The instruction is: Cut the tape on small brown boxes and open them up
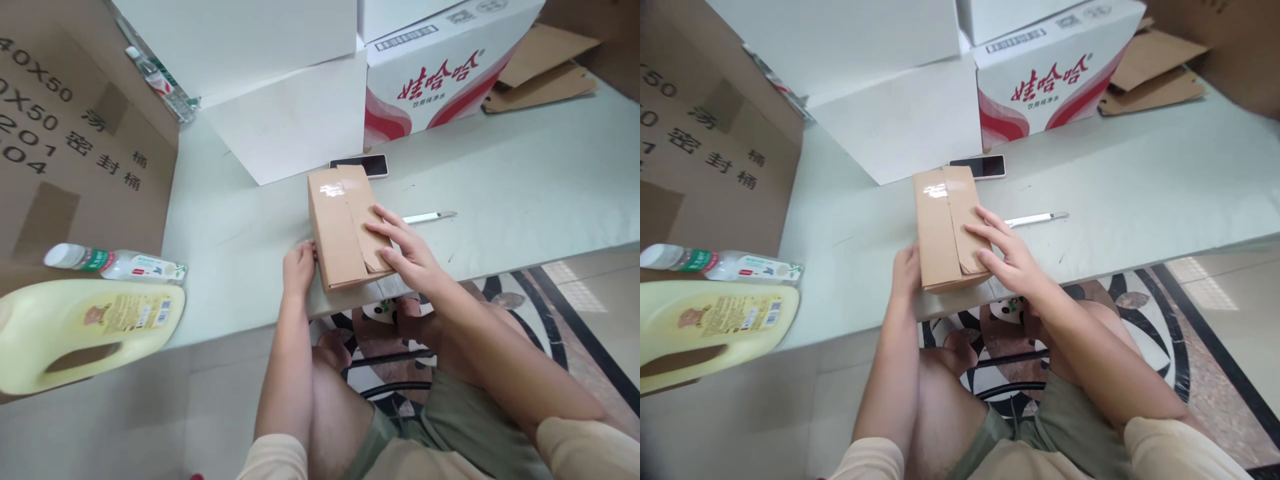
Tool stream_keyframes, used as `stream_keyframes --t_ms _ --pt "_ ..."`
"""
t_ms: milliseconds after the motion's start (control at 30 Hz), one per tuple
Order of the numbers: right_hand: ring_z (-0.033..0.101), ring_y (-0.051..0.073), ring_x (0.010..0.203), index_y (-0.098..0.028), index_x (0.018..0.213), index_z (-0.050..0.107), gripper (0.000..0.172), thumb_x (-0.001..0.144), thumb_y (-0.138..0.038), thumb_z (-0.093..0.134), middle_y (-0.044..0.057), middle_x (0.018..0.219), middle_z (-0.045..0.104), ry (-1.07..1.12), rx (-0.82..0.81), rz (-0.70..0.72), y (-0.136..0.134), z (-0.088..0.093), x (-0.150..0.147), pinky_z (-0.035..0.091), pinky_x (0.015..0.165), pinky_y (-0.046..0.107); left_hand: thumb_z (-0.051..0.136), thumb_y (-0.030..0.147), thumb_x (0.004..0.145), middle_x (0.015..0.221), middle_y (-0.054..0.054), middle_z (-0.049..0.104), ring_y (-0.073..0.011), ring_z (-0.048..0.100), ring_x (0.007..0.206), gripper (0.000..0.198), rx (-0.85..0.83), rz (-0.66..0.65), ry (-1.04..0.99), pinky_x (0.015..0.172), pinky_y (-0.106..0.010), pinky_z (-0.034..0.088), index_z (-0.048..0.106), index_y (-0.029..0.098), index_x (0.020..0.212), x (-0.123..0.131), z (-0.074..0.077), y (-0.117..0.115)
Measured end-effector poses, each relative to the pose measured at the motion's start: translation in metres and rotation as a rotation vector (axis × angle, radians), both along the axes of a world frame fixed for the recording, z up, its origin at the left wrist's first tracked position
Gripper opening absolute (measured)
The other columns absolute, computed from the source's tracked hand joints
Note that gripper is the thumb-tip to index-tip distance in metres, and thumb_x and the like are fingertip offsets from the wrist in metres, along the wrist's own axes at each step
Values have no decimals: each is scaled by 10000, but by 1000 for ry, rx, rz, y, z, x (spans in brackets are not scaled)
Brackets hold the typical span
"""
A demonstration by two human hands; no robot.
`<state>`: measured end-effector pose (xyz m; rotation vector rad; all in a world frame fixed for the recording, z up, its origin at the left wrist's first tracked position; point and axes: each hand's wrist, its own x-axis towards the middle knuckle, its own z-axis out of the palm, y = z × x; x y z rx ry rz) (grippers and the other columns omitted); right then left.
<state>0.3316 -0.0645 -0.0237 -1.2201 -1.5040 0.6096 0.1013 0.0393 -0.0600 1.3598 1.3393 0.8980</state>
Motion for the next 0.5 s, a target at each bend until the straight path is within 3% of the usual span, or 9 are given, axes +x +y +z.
stream_keyframes --t_ms 67,133,233,333,400,500 --pt "405 298 1526 -322 1383 647 432 986 -473 565 71 1636 433 -9 -4 31 1 -2 2 351 1249 560 479 624 949 1301 -146 724 -298 635 1293 569 208 58 -38 1066 -467 520 733 188 1213 0 7 0" --pt "420 292 1518 -316 1376 654 426 991 -472 558 75 1636 433 -32 -16 114 1 0 1 366 1243 542 430 656 953 1485 -90 615 -258 504 1453 599 419 79 -211 1174 -434 440 677 254 1323 2 15 -1" --pt "424 276 1518 -304 1378 656 429 1005 -473 530 80 1649 412 -70 -41 261 0 4 -3 381 1237 509 408 634 977 1423 -66 660 -249 545 1416 555 544 106 -364 1182 -420 445 709 277 1277 4 25 -4" --pt "405 262 1530 -302 1416 626 459 1017 -488 494 76 1664 386 -83 -16 323 1 2 -3 380 1235 488 425 558 1014 1319 -71 713 -253 609 1339 481 561 97 -348 1161 -443 467 760 267 1200 3 31 -8" --pt "515 255 1446 -300 1465 574 499 1032 -501 430 84 1629 447 -74 -5 248 5 -4 6 439 1186 489 488 500 1010 1336 -53 703 -255 582 1369 396 585 -43 -276 1187 -442 438 799 282 1120 0 34 -11" --pt "705 235 1098 -281 1508 518 512 1041 -396 342 100 1461 623 -136 -142 -196 14 -16 30 560 1013 492 487 474 1010 1373 -28 672 -253 562 1378 371 607 -191 -203 1209 -433 413 810 320 1107 -4 34 -11"
